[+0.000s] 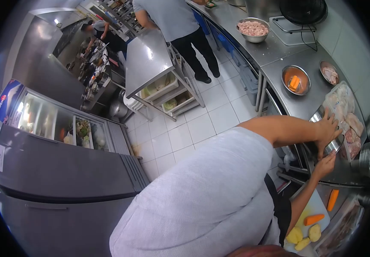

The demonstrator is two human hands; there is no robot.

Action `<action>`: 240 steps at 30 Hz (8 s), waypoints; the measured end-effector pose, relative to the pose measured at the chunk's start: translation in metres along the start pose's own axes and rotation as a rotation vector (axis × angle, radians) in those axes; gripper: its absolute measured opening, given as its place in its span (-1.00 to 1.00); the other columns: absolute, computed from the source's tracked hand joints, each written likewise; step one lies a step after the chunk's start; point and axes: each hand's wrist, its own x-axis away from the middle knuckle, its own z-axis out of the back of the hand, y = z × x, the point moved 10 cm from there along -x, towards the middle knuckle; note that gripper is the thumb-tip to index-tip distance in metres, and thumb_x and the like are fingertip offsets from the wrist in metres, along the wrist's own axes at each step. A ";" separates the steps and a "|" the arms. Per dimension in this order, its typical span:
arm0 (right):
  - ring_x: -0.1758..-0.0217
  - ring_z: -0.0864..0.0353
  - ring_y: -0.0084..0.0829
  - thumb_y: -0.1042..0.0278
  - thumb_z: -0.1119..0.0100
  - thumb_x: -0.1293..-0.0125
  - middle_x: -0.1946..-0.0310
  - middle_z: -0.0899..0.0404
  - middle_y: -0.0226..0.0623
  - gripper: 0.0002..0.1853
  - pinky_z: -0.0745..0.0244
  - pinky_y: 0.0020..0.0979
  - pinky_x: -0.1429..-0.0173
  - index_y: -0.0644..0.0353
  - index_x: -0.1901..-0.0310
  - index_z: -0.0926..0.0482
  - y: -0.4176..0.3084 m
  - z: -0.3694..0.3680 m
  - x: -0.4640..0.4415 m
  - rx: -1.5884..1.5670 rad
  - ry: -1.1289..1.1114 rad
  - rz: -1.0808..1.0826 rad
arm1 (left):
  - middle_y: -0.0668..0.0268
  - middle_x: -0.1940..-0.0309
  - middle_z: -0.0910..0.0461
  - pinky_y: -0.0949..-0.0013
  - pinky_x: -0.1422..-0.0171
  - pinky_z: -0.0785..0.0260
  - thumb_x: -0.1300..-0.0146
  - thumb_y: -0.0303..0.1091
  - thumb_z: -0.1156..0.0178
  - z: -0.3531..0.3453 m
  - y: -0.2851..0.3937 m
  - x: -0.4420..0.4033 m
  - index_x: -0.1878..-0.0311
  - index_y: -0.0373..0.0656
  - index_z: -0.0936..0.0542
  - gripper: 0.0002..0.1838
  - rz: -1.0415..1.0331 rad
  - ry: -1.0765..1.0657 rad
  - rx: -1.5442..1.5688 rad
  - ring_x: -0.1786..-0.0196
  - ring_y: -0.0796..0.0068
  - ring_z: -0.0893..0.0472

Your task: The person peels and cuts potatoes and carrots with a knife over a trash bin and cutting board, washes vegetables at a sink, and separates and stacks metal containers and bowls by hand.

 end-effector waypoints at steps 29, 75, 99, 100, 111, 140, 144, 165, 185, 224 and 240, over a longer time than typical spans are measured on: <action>0.41 -0.57 0.21 0.18 -0.13 -0.54 0.48 -0.56 0.12 -0.62 -0.40 0.05 0.31 0.29 0.41 -0.53 -0.056 0.049 0.014 -0.035 0.017 0.085 | -0.05 -0.45 -0.30 -0.46 -0.57 0.09 0.40 0.53 -0.51 0.012 -0.003 -0.004 -0.55 -0.08 -0.22 0.43 -0.024 0.004 0.043 -0.53 -0.16 -0.25; 0.22 -0.71 0.14 0.17 -0.02 -0.61 0.26 -0.69 0.20 -0.60 -0.53 -0.08 0.15 0.42 0.02 -0.66 -0.015 0.039 0.006 0.008 -0.013 0.042 | -0.24 -0.41 -0.30 -0.49 -0.55 0.16 0.41 0.49 -0.53 0.026 0.006 0.005 -0.52 -0.15 -0.24 0.42 -0.101 0.190 0.152 -0.50 -0.36 -0.22; 0.54 -0.47 0.10 0.17 -0.08 -0.57 0.57 -0.48 0.13 -0.60 -0.34 -0.05 0.40 0.34 0.37 -0.55 -0.053 0.075 -0.020 -0.073 0.030 -0.083 | -0.14 -0.53 -0.14 -0.51 -0.52 0.11 0.36 0.22 -0.63 0.010 0.044 -0.024 -0.61 -0.04 -0.09 0.43 -0.159 0.105 0.086 -0.56 -0.33 -0.11; 0.49 -0.52 0.16 0.19 -0.10 -0.55 0.55 -0.51 0.15 -0.62 -0.35 -0.01 0.39 0.33 0.37 -0.55 -0.056 0.078 -0.018 -0.045 0.005 -0.059 | -0.12 -0.53 -0.14 -0.50 -0.53 0.10 0.35 0.23 -0.63 0.010 0.043 -0.025 -0.61 -0.04 -0.08 0.43 -0.162 0.095 0.100 -0.57 -0.32 -0.11; 0.32 -0.60 0.27 0.08 -0.06 -0.55 0.45 -0.60 0.19 -0.53 -0.42 0.11 0.24 0.32 0.42 -0.59 -0.041 0.087 -0.037 0.054 0.123 -0.184 | -0.26 -0.56 -0.05 -0.54 -0.56 0.19 0.26 0.20 -0.58 0.012 0.061 -0.006 -0.65 0.00 -0.04 0.40 -0.168 0.115 0.098 -0.60 -0.42 -0.01; 0.32 -0.48 -0.66 0.30 -0.44 -0.30 0.32 -0.65 -0.47 -0.69 -0.46 -0.50 0.13 0.26 0.02 -0.64 -0.083 0.285 -0.093 -0.167 -0.016 -0.045 | -0.14 -0.49 -0.19 -0.08 -0.56 -0.13 -0.09 -0.16 -0.57 -0.015 -0.020 0.063 -0.49 -0.15 -0.28 -0.05 0.012 0.364 0.455 -0.53 -0.18 -0.22; 0.33 -0.46 -0.61 0.39 -0.46 -0.23 0.38 -0.58 -0.36 -0.70 -0.44 -0.46 0.14 0.29 0.07 -0.60 -0.075 0.283 -0.103 0.137 -0.117 -0.063 | -0.18 -0.44 -0.24 0.00 -0.39 -0.36 -0.24 -0.24 -0.46 -0.006 -0.035 0.047 -0.48 -0.23 -0.30 -0.19 0.133 0.393 0.579 -0.36 -0.15 -0.42; 0.01 -0.63 -0.01 0.39 -0.28 -0.31 0.25 -0.69 -0.07 -0.88 -0.40 -0.05 -0.20 0.19 0.18 -0.60 0.079 0.255 -0.369 0.899 0.054 0.224 | 0.01 0.57 -0.61 0.21 0.33 -0.45 -0.40 -0.13 -0.28 -0.100 -0.095 -0.007 0.41 -0.34 -0.56 -0.58 0.386 -0.160 0.972 0.51 0.28 -0.63; 0.33 -0.68 -0.41 0.39 -0.30 -0.37 0.41 -0.69 -0.13 -0.87 -0.54 -0.32 0.18 0.28 0.21 -0.64 -0.004 0.409 0.140 0.558 0.225 -0.714 | 0.14 0.12 -0.62 0.17 -0.12 -0.62 -0.64 -0.13 0.15 -0.154 -0.017 0.031 0.07 -0.32 -0.56 -0.57 0.397 -0.037 1.448 -0.04 0.31 -0.64; 0.41 -0.68 -0.17 0.20 -0.17 -0.48 0.39 -0.64 -0.07 -0.67 -0.50 -0.21 0.29 0.29 -0.08 -0.52 0.044 0.397 0.422 0.133 0.317 -0.777 | 0.04 -0.19 -0.50 0.10 -0.20 -0.46 -0.06 -0.43 -0.47 -0.125 0.327 0.100 -0.36 -0.16 -0.50 -0.29 -0.635 -0.089 0.568 -0.14 0.01 -0.55; 0.08 -0.66 0.17 0.16 -0.14 -0.50 0.17 -0.68 0.13 -0.70 -0.50 0.05 0.02 0.24 -0.02 -0.46 0.000 0.370 0.366 0.383 -0.186 -0.869 | -0.04 -0.46 -0.35 -0.02 -0.60 -0.12 -0.15 -0.69 -0.11 -0.080 0.371 0.085 -0.40 -0.11 -0.51 -0.33 -0.854 0.067 0.582 -0.51 -0.09 -0.32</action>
